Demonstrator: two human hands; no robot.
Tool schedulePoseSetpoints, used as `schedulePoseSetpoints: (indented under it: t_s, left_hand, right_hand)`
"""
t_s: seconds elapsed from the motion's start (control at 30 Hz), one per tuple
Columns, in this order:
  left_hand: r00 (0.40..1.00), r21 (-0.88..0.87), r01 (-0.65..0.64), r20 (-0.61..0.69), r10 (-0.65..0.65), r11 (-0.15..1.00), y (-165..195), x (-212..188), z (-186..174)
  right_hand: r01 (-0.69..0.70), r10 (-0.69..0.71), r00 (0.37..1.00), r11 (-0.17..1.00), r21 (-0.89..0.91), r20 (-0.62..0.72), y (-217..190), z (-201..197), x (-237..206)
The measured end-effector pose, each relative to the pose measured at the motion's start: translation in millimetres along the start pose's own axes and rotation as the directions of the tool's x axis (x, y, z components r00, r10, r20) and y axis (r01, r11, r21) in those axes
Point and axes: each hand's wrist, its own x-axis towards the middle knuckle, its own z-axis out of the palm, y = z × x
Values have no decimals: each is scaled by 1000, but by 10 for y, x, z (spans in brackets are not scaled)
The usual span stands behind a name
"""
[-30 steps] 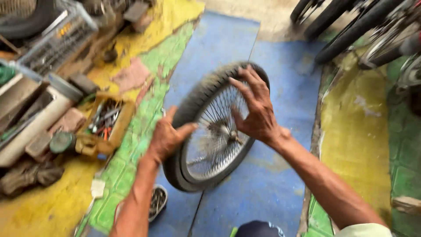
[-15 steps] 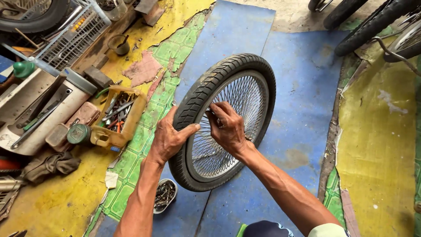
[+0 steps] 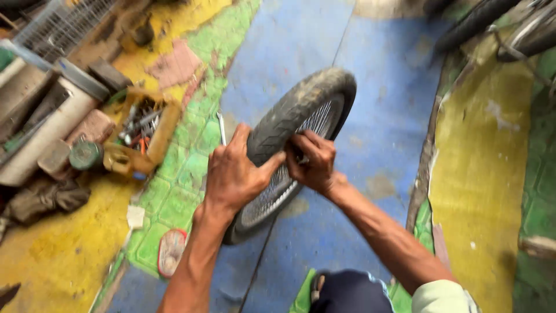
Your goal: The person sits on the floor of a bicycle repair shop working on a spoked wheel. They pick small spoke nipples from a bowl, fit the tire onto the rim by pressing it around the wheel, and use a small wrench to tighten and adjust the spokes.
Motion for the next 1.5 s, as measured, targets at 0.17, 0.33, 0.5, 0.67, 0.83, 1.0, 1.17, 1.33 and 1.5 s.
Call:
schedulePoseSetpoints:
  t_s: [0.17, 0.33, 0.5, 0.67, 0.83, 1.0, 1.17, 1.33, 1.5]
  left_hand:
    - [985, -16, 166, 46, -165, 986, -113, 91, -163]
    - [978, 0, 205, -30, -205, 979, -422, 114, -179]
    - [977, -122, 206, -26, -211, 971, -626, 93, -180]
    - [961, -132, 276, 6, -278, 952, -650, 63, -198]
    - [975, -157, 212, -38, -220, 965, -606, 61, -213]
    - [949, -174, 314, 54, -309, 933, -569, 57, -220]
    - [966, -229, 256, 30, -256, 939, -558, 58, -230]
    - [972, -180, 233, 19, -234, 956, -549, 62, -220]
    - [972, -185, 236, 33, -234, 954, -506, 26, -220]
  right_hand:
    - [-96, 96, 995, 995, 0, 34, 21, 403, -48]
    - [-116, 109, 983, 992, 39, 149, 36, 597, -6]
    - [-300, 263, 938, 941, 154, 224, 0, 453, 36]
    - [-228, 211, 965, 968, 104, 156, -75, 546, -25]
    - [-264, 244, 954, 959, 100, 171, -54, 667, -22]
    - [-225, 208, 956, 972, 61, 208, -29, 710, -25]
    - [-223, 189, 955, 966, 132, 230, 41, 695, 12]
    - [-203, 175, 945, 976, 76, 275, 37, 697, 55]
    - [-135, 133, 970, 991, -7, 205, 38, 728, 5]
